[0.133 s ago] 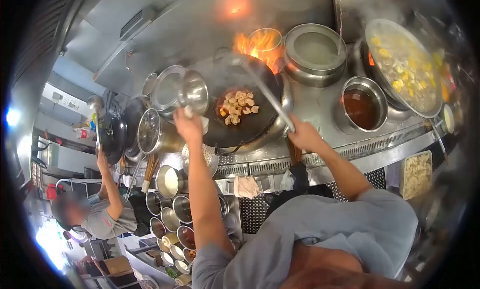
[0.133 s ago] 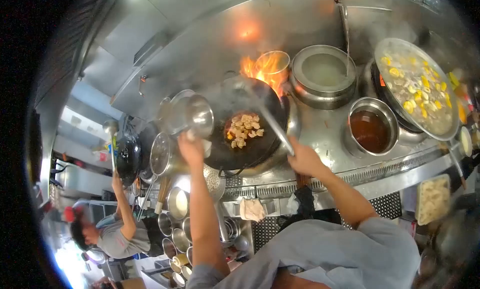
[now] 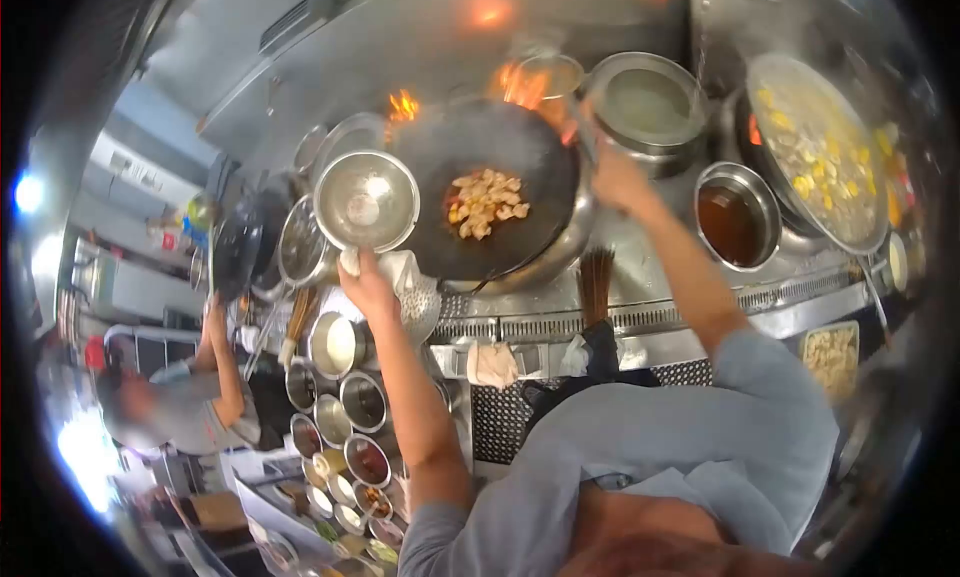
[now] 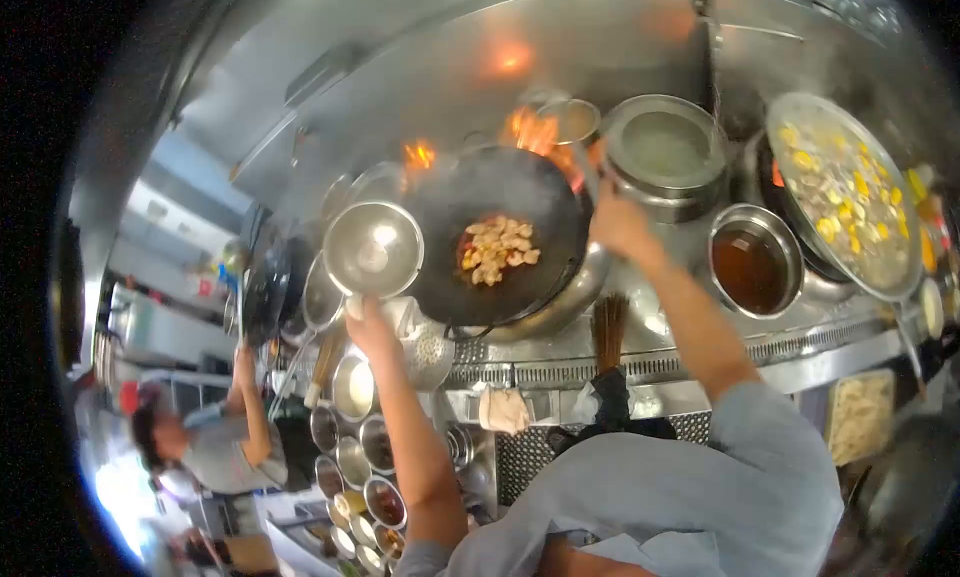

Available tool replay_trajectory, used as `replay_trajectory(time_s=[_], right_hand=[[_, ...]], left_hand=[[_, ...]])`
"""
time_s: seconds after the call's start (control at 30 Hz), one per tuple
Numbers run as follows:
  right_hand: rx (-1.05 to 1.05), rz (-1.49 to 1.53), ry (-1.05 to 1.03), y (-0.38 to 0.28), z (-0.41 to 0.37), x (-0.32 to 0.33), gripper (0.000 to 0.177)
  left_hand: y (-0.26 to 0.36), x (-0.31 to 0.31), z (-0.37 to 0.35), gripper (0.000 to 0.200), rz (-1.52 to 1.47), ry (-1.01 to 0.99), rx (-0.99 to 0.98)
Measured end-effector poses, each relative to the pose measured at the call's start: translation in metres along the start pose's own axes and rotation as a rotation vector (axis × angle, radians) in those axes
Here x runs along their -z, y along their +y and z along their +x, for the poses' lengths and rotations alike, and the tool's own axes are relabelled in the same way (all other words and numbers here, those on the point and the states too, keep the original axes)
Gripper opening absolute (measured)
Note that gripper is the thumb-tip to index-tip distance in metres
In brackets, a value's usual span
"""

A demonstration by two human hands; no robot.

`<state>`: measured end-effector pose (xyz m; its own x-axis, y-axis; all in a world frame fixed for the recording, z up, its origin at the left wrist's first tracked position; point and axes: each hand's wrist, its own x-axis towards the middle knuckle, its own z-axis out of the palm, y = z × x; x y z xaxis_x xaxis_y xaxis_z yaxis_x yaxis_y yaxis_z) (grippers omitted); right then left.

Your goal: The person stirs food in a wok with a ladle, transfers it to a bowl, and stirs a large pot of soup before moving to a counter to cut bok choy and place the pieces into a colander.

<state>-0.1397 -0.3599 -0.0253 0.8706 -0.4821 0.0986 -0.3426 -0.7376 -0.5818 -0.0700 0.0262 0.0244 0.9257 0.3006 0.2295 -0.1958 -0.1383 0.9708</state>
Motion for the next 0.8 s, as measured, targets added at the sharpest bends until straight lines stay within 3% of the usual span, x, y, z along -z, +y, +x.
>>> replay_trajectory(time_s=[0.03, 0.07, 0.1, 0.13, 0.2, 0.27, 0.3, 0.37, 0.43, 0.53, 0.57, 0.67, 0.7, 0.73, 0.8], right_hand=[[0.042, 0.051, -0.045, -0.029, 0.020, 0.025, 0.045], [0.011, -0.039, -0.265, -0.016, 0.072, 0.008, 0.034], [0.043, 0.003, -0.271, -0.019, 0.099, 0.002, 0.031], [0.102, 0.213, -0.162, -0.024, 0.100, 0.008, 0.029], [0.314, 0.951, -0.048, -0.041, 0.070, 0.032, 0.027], [0.411, 0.567, 0.088, -0.034, 0.095, 0.021, 0.029], [0.406, 0.493, 0.060, -0.028, 0.106, 0.005, 0.028], [0.334, 0.442, 0.046, -0.003, 0.111, -0.022, 0.025], [0.254, 0.456, 0.023, -0.005, 0.115, -0.048, 0.023], [0.136, 0.618, -0.065, -0.021, 0.100, -0.071, 0.019], [0.095, 0.695, -0.094, -0.024, 0.087, -0.073, 0.018], [-0.092, 1.057, -0.324, -0.048, 0.027, -0.096, 0.015], [-0.173, 1.125, -0.353, -0.117, -0.042, -0.068, 0.011], [-0.236, 1.323, -0.537, -0.129, -0.064, -0.064, 0.018], [-0.250, 1.719, -0.942, -0.132, -0.094, -0.090, 0.030]], left_hand=[[0.011, 0.024, -0.014, 0.039, 0.015, 0.043, 0.006], [0.021, 0.049, -0.030, 0.038, -0.149, 0.107, 0.120], [0.023, 0.074, -0.046, 0.036, -0.320, 0.180, 0.224], [0.010, 0.106, -0.062, 0.037, -0.447, 0.142, 0.207], [-0.018, 0.171, -0.107, 0.037, -0.457, 0.373, 0.359], [-0.034, 0.240, -0.173, 0.034, -0.425, 0.638, 0.381], [-0.032, 0.271, -0.211, 0.033, -0.401, 0.787, 0.388], [-0.029, 0.320, -0.293, 0.032, -0.410, 1.007, 0.335], [-0.040, 0.364, -0.383, 0.032, -0.275, 1.364, 0.332], [-0.042, 0.401, -0.504, 0.030, -0.543, 1.765, 0.247], [-0.056, 0.413, -0.550, 0.033, -0.600, 1.700, 0.149], [-0.085, 0.465, -0.656, 0.049, -0.498, 1.560, 0.119], [-0.100, 0.486, -0.687, 0.055, -0.459, 1.548, 0.094], [-0.090, 0.470, -0.666, 0.051, 0.283, 1.453, 0.414], [-0.087, 0.492, -0.637, 0.044, -0.240, 1.621, 0.318]])
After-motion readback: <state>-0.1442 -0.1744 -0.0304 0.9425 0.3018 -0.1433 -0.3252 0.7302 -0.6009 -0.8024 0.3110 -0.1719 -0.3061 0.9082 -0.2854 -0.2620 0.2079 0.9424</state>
